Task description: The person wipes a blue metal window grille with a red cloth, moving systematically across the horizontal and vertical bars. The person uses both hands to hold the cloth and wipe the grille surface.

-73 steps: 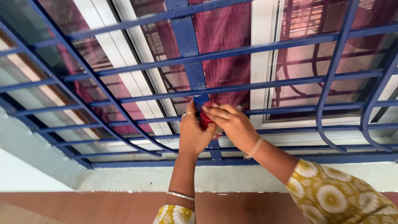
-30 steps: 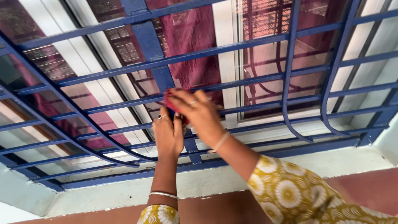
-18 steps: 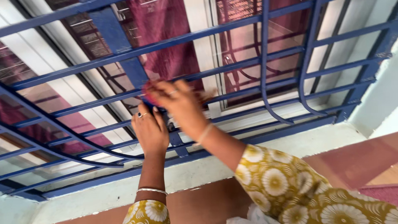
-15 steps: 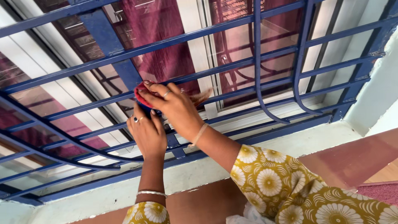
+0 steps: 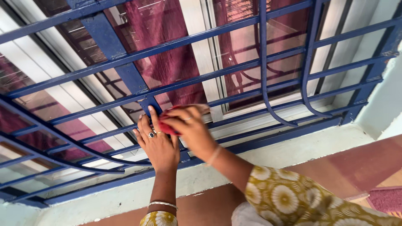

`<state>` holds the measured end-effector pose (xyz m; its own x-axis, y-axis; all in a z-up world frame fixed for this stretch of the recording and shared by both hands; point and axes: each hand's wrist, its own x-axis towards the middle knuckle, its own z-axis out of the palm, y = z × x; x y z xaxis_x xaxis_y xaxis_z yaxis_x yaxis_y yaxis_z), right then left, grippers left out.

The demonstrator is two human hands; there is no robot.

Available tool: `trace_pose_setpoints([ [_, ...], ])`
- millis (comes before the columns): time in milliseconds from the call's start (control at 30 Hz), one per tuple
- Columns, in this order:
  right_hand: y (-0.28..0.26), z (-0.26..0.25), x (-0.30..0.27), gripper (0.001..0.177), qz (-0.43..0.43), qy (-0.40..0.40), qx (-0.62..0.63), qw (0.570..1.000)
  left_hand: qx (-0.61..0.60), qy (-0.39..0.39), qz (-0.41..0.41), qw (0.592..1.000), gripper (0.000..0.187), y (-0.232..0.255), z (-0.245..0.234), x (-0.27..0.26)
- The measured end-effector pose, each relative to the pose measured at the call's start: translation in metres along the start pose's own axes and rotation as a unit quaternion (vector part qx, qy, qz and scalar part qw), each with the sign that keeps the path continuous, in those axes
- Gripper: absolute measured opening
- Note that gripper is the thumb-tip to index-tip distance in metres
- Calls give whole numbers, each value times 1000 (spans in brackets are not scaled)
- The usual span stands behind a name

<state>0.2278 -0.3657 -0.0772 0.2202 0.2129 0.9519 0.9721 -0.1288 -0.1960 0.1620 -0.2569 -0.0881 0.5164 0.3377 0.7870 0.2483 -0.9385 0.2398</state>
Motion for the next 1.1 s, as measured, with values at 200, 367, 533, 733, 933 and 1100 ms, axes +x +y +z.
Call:
trace_pose_setpoints([
  [200, -7, 6, 25, 29, 27, -81, -39, 996, -3, -28, -2, 1000, 91, -4, -9, -1],
  [367, 18, -46, 23, 22, 50, -74, -146, 985, 5, -30, 6, 1000, 86, -5, -14, -1],
  [533, 23, -24, 25, 15, 127, -193, -190, 954, -32, 14, 6, 999, 90, 8, -8, -3],
  [733, 20, -11, 21, 27, -21, -136, -100, 985, -1, 114, 77, 990, 88, 49, 5, -9],
  [933, 70, -109, 2, 28, 91, -137, -217, 962, -117, 12, 133, 984, 81, 82, 6, 9],
  [1100, 62, -100, -4, 27, 102, -94, -249, 959, -7, -44, 150, 988, 73, 88, 13, 6],
])
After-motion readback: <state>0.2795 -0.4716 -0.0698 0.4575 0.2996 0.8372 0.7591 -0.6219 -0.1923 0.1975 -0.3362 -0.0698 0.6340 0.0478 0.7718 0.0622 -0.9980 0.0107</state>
